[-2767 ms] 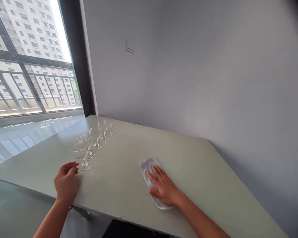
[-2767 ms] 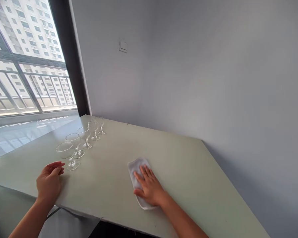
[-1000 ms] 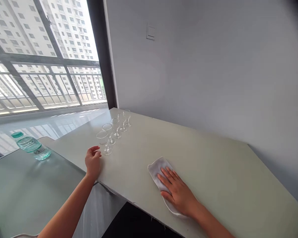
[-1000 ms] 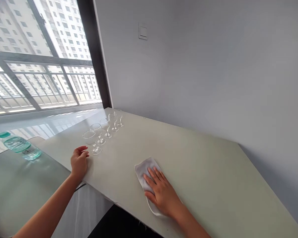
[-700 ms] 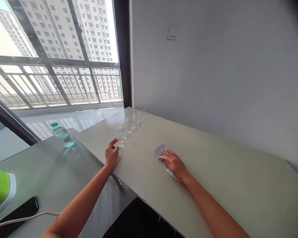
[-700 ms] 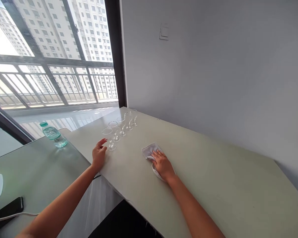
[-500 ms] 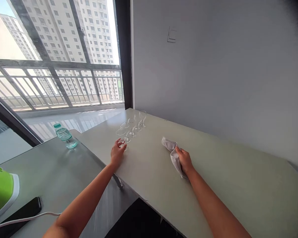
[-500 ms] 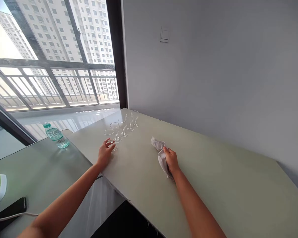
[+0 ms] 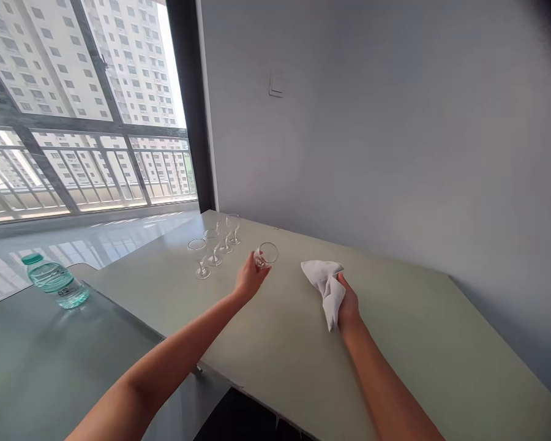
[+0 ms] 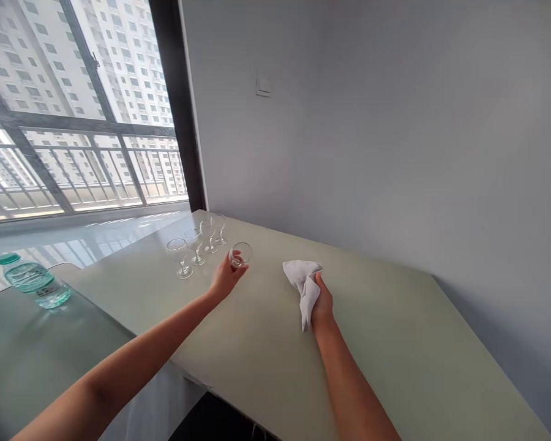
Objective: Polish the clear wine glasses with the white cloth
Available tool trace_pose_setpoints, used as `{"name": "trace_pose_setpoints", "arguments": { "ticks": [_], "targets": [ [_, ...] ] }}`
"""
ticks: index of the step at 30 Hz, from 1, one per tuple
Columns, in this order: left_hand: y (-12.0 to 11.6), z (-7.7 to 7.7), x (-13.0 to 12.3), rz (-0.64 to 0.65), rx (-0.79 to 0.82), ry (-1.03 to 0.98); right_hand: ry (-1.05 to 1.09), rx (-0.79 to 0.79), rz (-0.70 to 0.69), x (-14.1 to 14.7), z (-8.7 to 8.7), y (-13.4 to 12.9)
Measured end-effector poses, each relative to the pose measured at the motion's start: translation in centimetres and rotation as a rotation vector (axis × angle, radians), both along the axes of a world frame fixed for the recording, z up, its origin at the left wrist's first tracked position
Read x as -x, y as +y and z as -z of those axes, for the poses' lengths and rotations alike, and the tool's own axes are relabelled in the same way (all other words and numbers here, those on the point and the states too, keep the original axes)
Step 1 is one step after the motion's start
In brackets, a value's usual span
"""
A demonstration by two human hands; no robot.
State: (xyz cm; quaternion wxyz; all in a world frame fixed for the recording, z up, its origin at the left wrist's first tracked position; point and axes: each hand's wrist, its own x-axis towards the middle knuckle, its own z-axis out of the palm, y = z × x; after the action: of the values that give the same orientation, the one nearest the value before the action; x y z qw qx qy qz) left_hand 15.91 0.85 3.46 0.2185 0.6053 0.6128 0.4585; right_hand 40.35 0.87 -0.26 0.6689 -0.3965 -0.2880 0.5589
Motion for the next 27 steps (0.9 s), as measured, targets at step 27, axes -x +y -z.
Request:
{"name": "trace_pose_setpoints", "arguments": {
  "ticks": [27],
  "targets": [
    [1.6, 3.7, -6.4, 0.255, -0.361, 0.546, -0.977, -0.334, -0.357, 2.4, -0.7, -2.9]
  ]
}}
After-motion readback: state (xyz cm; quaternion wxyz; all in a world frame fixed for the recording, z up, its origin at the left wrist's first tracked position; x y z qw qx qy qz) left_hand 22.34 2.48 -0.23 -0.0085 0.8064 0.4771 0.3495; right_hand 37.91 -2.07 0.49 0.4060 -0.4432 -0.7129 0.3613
